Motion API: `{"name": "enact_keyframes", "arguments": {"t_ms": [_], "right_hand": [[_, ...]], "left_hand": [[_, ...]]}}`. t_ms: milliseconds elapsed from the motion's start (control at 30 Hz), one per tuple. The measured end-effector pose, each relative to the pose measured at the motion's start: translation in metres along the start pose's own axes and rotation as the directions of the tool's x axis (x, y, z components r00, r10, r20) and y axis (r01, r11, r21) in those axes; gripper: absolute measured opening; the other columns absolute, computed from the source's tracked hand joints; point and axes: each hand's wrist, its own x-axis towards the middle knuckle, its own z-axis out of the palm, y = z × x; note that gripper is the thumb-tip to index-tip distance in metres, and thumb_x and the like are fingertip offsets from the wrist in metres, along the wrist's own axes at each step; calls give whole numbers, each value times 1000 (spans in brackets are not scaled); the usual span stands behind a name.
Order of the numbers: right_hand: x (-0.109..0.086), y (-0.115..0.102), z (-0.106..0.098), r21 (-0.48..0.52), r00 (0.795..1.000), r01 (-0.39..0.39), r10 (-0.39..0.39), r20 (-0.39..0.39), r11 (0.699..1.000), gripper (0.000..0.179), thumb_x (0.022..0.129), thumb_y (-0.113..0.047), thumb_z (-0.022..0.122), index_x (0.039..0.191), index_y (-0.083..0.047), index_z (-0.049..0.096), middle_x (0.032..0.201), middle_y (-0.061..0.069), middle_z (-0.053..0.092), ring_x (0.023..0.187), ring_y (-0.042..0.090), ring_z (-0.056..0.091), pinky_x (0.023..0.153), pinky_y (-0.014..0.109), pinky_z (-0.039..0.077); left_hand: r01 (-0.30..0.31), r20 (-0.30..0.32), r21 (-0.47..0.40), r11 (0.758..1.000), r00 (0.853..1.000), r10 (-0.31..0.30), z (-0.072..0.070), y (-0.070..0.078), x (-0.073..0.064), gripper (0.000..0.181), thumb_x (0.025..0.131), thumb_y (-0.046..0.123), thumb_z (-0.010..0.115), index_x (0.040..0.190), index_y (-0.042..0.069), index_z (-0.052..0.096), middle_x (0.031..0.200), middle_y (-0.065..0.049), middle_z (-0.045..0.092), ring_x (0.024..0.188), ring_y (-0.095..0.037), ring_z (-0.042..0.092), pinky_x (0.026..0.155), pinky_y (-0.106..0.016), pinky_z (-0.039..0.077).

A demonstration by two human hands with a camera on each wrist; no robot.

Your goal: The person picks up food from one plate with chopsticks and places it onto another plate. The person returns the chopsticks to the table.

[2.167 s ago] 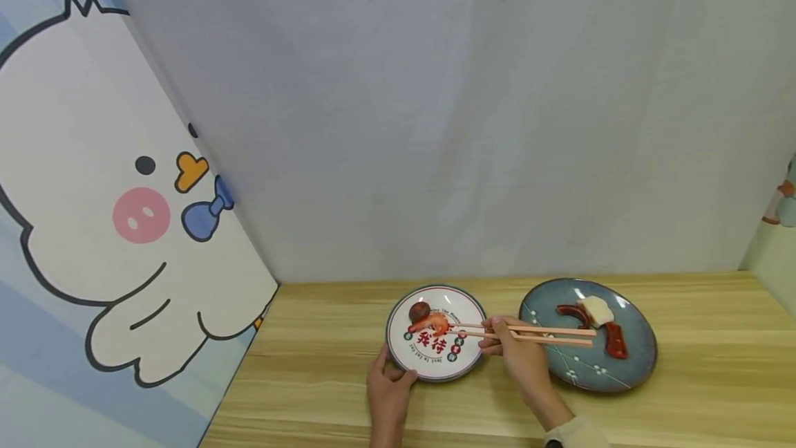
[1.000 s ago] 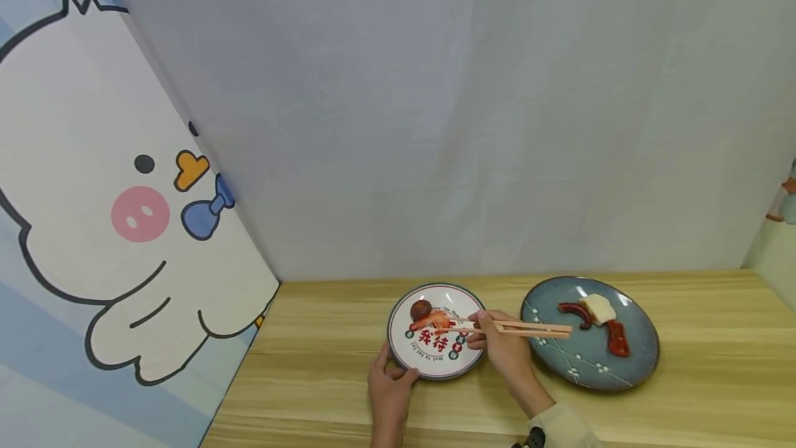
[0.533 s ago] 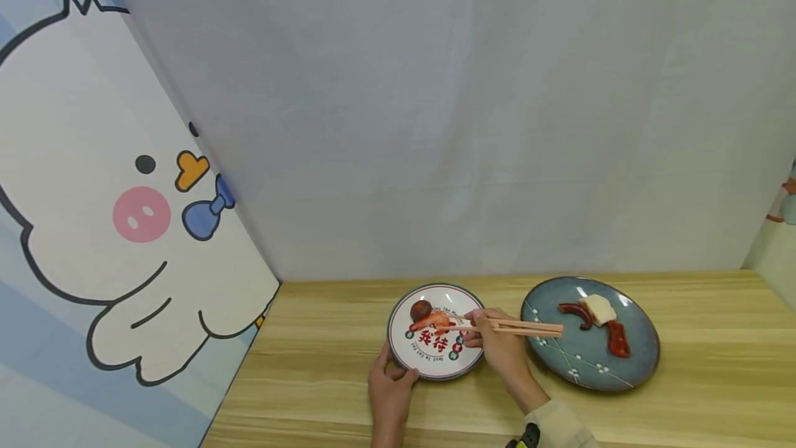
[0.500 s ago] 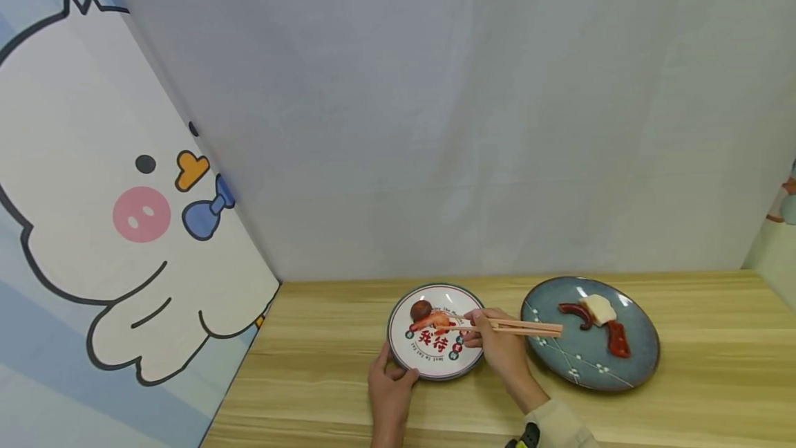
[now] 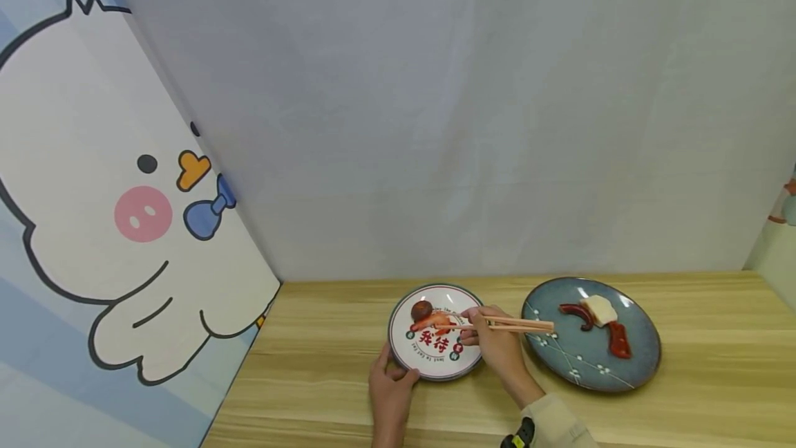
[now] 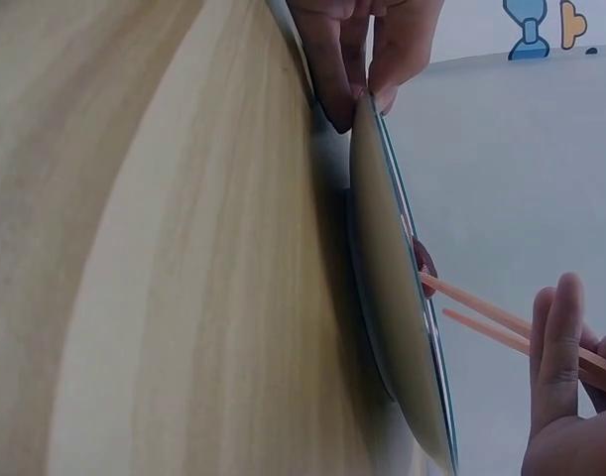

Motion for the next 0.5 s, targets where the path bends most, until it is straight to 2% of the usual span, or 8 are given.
{"name": "enact_keyframes", "arguments": {"t_ms": [200,333,500], "right_hand": [[2,1,0,0,1000,-18,18,4,1000,26,109,-5,53,113,14,69,86,21,69,66,12,71,65,27,64],[4,2,0,-1,1000,-21,21,10,1000,25,109,-5,53,113,14,69,79,16,70,64,13,71,65,29,64],[6,4,2,-7,1000,4,-4,22,1000,24,108,-5,55,112,14,70,81,21,70,63,15,72,64,31,64]], "left_hand": [[-3,-9,15,1000,1000,3,1,0,0,82,76,-18,75,152,-14,44,133,-28,51,85,-20,62,63,-22,54],[4,-15,26,1000,1000,-3,2,-1,0,83,76,-18,75,152,-13,44,134,-28,51,86,-21,62,63,-22,54],[-17,-13,27,999,1000,17,0,-3,1,82,76,-18,75,152,-14,45,134,-29,53,85,-20,61,62,-21,54]]}}
